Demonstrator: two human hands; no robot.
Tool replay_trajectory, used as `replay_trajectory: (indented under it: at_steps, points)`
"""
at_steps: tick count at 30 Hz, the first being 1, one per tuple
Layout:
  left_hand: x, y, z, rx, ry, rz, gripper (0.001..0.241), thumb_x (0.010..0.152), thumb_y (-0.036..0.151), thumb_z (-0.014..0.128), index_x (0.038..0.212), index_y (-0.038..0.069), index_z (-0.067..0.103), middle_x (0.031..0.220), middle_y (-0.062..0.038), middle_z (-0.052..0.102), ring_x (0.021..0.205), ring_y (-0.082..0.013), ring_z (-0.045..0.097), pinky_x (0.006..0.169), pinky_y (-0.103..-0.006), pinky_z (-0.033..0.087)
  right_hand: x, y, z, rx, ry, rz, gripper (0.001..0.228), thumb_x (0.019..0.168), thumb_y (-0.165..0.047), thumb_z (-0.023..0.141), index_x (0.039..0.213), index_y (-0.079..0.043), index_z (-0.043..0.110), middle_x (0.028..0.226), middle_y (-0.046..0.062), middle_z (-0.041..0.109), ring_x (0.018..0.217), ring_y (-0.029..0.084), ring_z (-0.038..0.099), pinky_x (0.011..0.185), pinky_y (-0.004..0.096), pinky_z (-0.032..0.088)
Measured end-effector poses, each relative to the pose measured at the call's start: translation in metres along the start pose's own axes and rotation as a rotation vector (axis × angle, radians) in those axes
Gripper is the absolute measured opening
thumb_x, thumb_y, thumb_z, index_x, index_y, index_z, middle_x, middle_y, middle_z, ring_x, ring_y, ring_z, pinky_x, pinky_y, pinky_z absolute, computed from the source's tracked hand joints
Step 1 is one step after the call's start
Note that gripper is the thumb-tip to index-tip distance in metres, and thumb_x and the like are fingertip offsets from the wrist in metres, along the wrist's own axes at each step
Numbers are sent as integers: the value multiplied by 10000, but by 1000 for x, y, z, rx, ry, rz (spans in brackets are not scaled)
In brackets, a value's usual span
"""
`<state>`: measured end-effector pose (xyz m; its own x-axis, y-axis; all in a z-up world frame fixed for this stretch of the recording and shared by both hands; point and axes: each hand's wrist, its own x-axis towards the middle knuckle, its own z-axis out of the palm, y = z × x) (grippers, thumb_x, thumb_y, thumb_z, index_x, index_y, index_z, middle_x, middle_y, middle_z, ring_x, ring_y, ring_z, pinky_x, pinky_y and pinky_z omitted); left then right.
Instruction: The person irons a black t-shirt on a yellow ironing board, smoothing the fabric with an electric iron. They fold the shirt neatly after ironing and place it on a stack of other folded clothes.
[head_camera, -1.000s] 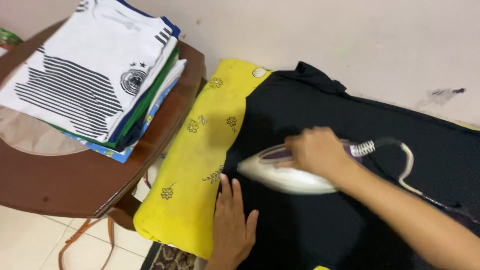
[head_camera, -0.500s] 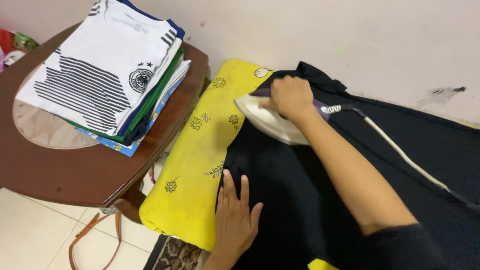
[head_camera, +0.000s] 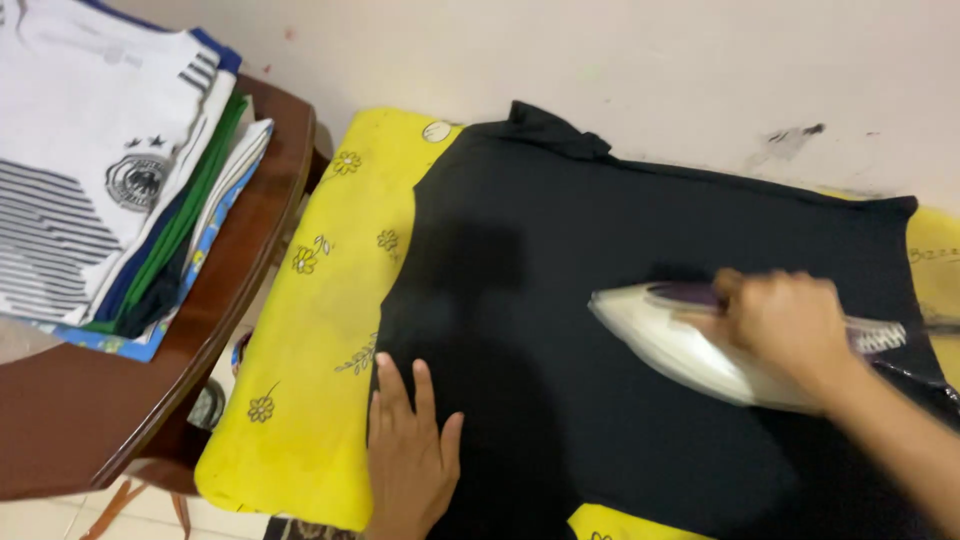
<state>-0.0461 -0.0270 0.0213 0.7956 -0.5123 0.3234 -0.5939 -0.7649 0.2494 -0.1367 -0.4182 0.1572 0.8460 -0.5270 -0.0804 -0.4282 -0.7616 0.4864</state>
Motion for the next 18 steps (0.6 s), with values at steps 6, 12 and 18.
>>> replay_trajectory:
  at_steps: [6, 12, 18]
  points:
    - [3, 0, 6, 23, 7, -16, 716, 988, 446, 438, 1556, 20, 337, 1641, -375, 211, 1403, -509, 402, 1122, -537, 375, 153, 83, 16, 85, -70, 318, 954, 933, -943, 416, 1124, -92, 804, 1067, 187, 812, 960, 381, 779, 755, 441, 591]
    - [-2, -3, 17, 17, 46, -23, 762, 952, 459, 448, 1569, 25, 335, 1648, -371, 232, 1438, -501, 393, 1129, -553, 383, 88, 66, 0, 120, -189, 168, 843, 790, -947, 434, 1168, -276, 775, 1183, 174, 770, 1106, 379, 740, 901, 480, 591]
    - [-5, -17, 34, 104, 24, 5, 837, 900, 489, 462, 1571, 6, 332, 1651, -386, 246, 1438, -520, 407, 1113, -564, 411, -130, 54, 60, 8, -226, -25, 693, 736, -1025, 454, 747, -347, 600, 565, -42, 656, 628, 243, 697, 574, 405, 489]
